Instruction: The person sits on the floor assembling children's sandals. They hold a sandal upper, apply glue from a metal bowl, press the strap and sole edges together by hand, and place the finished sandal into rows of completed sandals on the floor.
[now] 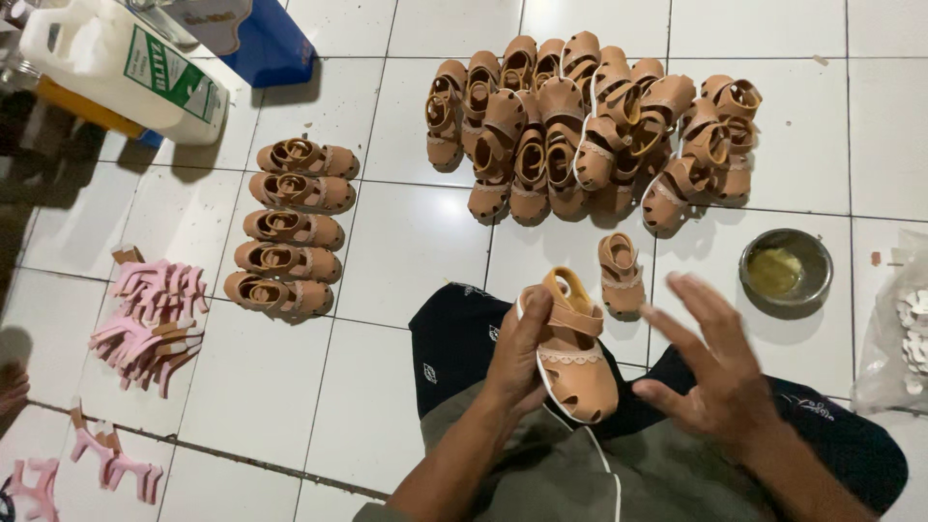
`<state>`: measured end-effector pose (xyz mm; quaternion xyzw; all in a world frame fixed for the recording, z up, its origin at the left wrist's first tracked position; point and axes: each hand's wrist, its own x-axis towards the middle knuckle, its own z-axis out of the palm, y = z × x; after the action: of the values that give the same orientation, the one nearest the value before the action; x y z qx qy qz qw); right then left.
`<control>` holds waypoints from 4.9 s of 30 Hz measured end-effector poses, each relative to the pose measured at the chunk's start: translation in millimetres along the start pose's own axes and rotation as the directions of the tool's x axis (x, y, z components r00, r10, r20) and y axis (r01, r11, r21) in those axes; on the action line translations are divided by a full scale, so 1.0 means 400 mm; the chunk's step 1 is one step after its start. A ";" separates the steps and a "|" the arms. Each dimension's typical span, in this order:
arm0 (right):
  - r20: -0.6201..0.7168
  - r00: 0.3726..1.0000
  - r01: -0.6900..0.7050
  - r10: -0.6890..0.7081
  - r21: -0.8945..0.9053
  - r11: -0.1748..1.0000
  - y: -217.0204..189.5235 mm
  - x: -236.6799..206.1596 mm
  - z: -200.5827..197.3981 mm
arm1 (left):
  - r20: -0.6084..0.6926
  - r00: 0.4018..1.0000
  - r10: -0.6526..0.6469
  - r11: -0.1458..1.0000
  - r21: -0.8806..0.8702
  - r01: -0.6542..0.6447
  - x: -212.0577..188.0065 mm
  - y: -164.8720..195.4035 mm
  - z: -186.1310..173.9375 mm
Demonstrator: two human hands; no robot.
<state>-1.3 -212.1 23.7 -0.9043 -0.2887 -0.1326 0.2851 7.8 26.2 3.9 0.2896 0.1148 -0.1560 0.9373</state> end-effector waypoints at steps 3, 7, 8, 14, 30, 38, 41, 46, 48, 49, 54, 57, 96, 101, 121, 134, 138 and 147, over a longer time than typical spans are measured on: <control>0.422 0.799 -0.553 0.429 0.796 0.247 -0.076 -0.027 0.103 | -0.010 0.999 0.054 0.997 0.055 -0.053 0.017 -0.005 -0.027; 0.375 0.756 -0.478 0.537 0.876 0.062 -0.130 -0.011 0.239 | -0.251 0.967 0.047 0.995 0.095 -0.024 0.033 -0.053 -0.091; 0.359 0.739 -0.487 0.570 0.869 0.085 -0.123 0.001 0.260 | -0.286 0.957 0.058 0.997 0.074 -0.038 0.033 -0.070 -0.111; 0.349 0.708 -0.602 0.613 0.752 0.267 -0.038 0.072 0.312 | -0.332 0.934 0.132 0.989 0.102 -0.104 0.076 -0.043 -0.256; 0.223 0.735 -0.582 0.641 -0.278 0.764 0.068 0.286 0.249 | -0.549 0.459 0.699 0.559 0.819 0.129 0.175 0.368 -0.371; -0.092 0.969 -0.229 0.230 0.021 0.973 0.013 0.209 0.222 | -0.166 0.545 0.822 0.218 0.976 -0.030 0.161 0.217 -0.355; -0.111 0.977 -0.178 0.182 0.041 0.983 -0.053 0.175 0.191 | -0.140 0.790 0.597 0.472 0.858 -0.205 0.165 0.135 -0.272; -0.166 0.986 0.052 -0.019 0.196 0.979 -0.185 0.137 0.134 | 0.250 0.968 -0.004 1.000 -0.006 0.006 0.126 0.014 -0.123; -0.252 0.966 0.123 -0.055 0.263 0.957 -0.226 0.115 0.096 | 0.463 0.885 -0.045 0.946 -0.264 0.187 0.100 0.012 -0.109; -0.267 0.963 0.062 0.024 0.311 0.948 -0.237 0.109 0.080 | 0.559 0.828 -0.036 0.882 -0.372 0.289 0.086 0.013 -0.106; -0.296 0.932 -0.059 0.210 0.448 0.892 -0.262 0.103 0.038 | 0.619 0.765 -0.177 0.846 -0.302 0.439 0.039 0.022 -0.112; -0.227 0.962 -0.043 0.152 0.423 0.905 -0.273 0.109 0.031 | 0.615 0.764 -0.195 0.835 -0.305 0.458 0.025 0.021 -0.105; -0.358 0.912 0.282 -0.200 0.195 0.939 -0.202 0.025 0.036 | 0.013 0.966 0.259 0.793 0.568 -0.221 -0.016 0.065 0.131; -0.266 0.956 -0.003 0.124 0.414 0.910 -0.205 0.010 -0.013 | 0.086 0.987 0.137 0.768 0.620 -0.161 -0.034 0.067 0.124; -0.179 0.929 -0.121 0.324 0.680 0.723 -0.184 0.058 -0.096 | 0.302 0.950 0.083 0.483 0.821 -0.303 -0.101 0.095 0.173; -0.108 0.961 -0.112 0.255 0.692 0.714 -0.172 0.054 -0.122 | 0.304 0.952 0.041 0.469 0.835 -0.287 -0.098 0.093 0.177; -0.052 0.966 -0.148 0.252 0.690 0.708 -0.164 0.059 -0.126 | 0.330 0.942 0.059 0.445 0.836 -0.321 -0.102 0.100 0.185; -0.038 0.973 -0.154 0.227 0.624 0.766 -0.162 0.054 -0.129 | 0.362 0.932 -0.009 0.357 0.872 -0.335 -0.106 0.122 0.196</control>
<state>-26.8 -189.6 102.3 -0.7772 -0.2064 -0.0513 0.5922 -4.0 28.4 104.8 0.7447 -0.1679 -0.1405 0.6305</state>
